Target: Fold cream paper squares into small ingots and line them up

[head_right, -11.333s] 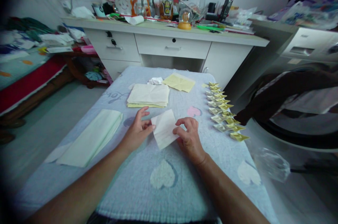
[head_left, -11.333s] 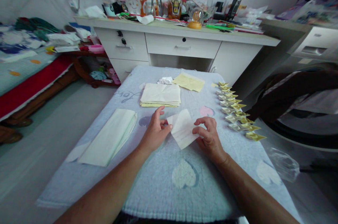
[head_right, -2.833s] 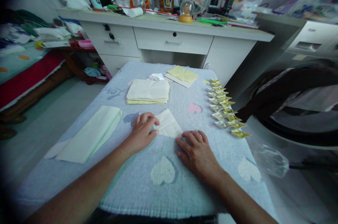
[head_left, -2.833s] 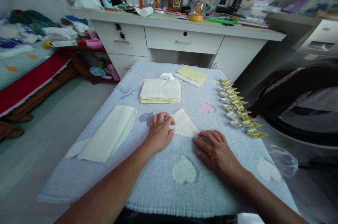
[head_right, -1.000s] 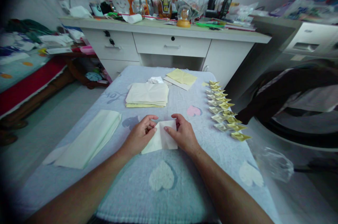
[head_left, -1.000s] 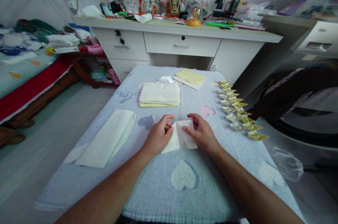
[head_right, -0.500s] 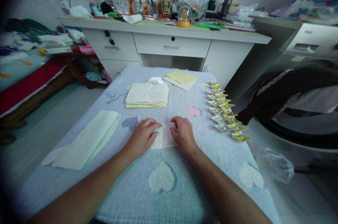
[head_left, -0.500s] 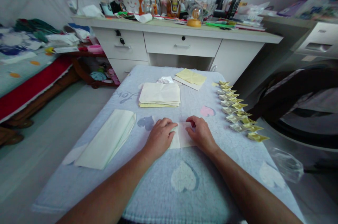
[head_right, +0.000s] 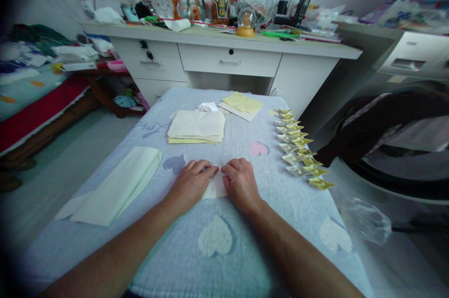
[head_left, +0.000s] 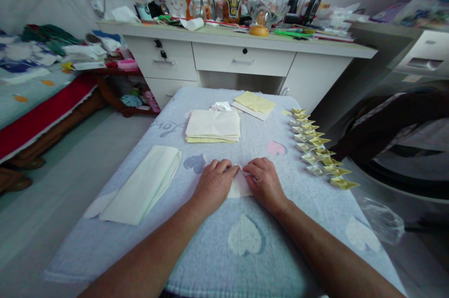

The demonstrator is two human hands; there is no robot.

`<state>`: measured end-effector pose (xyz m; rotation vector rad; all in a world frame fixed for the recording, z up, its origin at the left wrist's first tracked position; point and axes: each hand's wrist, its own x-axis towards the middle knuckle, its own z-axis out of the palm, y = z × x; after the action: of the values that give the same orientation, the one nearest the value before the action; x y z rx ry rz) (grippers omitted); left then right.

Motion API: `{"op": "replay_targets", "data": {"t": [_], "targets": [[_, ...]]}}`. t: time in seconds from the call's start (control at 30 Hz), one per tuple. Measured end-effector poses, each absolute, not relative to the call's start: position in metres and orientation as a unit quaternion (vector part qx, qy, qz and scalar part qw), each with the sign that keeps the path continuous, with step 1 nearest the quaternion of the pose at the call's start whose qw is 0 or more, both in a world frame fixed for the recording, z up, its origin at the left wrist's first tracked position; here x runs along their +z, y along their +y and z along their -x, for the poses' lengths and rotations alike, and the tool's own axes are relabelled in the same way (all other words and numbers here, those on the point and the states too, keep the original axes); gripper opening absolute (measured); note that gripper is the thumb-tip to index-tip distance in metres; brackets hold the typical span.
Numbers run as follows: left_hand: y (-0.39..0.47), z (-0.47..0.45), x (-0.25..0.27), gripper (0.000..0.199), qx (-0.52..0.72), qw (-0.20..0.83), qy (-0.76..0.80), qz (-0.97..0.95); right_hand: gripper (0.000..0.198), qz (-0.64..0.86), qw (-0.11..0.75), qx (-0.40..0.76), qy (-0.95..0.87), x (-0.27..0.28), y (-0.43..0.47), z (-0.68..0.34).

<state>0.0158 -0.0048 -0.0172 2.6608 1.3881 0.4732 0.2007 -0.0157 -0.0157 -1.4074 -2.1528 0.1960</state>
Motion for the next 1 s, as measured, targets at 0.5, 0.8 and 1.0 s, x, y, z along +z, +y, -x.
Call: {"op": "replay_targets", "data": {"t": [0.5,0.8,1.0], "targets": [[-0.0037,-0.0146,-0.0176,0.024,0.182,0.085,0.449,-0.871,0.019,0.532,0.253,0.062,-0.806,-0.0148,-0.0215,-0.1992],[-0.0023,-0.0137,-0.0206,0.032,0.206,0.113,0.457,-0.858,0.023,0.497,0.241,0.076,-0.83,-0.0149,-0.0196,-0.202],[-0.0037,-0.0149,-0.0196,0.031,0.189,0.094,0.46,-0.863,0.027,0.488,0.241,0.075,-0.836,-0.0151,-0.0207,-0.2017]]}}
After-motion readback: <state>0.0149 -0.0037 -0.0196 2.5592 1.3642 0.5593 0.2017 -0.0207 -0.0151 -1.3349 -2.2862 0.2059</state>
